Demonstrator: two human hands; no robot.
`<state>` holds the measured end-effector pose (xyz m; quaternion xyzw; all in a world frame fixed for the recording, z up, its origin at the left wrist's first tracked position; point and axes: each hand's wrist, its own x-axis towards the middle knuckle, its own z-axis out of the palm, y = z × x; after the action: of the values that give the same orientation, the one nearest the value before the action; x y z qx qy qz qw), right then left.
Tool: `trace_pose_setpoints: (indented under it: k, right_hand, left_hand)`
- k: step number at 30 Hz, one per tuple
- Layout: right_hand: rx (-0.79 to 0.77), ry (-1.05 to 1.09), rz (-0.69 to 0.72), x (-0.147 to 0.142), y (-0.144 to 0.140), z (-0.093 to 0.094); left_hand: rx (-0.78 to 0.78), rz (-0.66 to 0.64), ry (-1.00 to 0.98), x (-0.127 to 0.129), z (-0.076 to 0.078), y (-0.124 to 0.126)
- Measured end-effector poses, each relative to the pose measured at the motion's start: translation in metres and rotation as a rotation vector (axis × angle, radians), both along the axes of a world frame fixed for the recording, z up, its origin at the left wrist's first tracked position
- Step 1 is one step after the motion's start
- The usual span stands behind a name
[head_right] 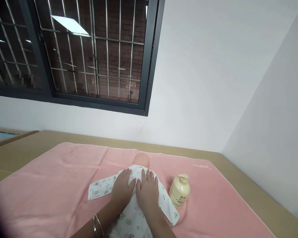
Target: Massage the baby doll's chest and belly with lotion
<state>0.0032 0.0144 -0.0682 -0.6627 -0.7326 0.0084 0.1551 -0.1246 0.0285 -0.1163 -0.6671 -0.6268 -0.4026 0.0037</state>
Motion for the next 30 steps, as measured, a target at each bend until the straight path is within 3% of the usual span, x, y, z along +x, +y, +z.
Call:
trace_pose_setpoints:
  k: [4,7,11,14,20,24,27,30]
  right_hand:
    - [-0.029,-0.006,-0.069,0.001,0.001,0.002]
    - [-0.063,0.016,-0.020,0.007,0.009,0.005]
    - [-0.101,0.040,0.098,0.013,0.011,0.012]
    - [-0.102,-0.015,0.109,0.009,0.000,0.018]
    - [-0.126,-0.075,0.034,0.008,-0.004,0.025]
    - [-0.081,-0.041,0.069,0.008,0.004,0.022]
    - [-0.070,-0.086,0.098,0.005,-0.006,0.021]
    - [-0.103,-0.147,0.072,0.006,-0.016,0.025]
  left_hand:
    - [0.011,0.053,0.080,0.001,0.002,-0.003]
    - [0.003,0.046,0.108,-0.002,0.002,0.002]
    - [0.093,-0.089,0.142,-0.004,0.000,0.006]
    - [0.189,-0.161,0.138,-0.003,0.002,0.001]
    - [0.124,-0.006,0.065,-0.002,0.004,-0.002]
    - [0.140,-0.069,0.070,-0.003,0.000,0.003]
    - [0.207,-0.148,0.045,-0.003,-0.001,0.001]
    - [0.185,-0.092,0.024,-0.004,0.000,-0.002]
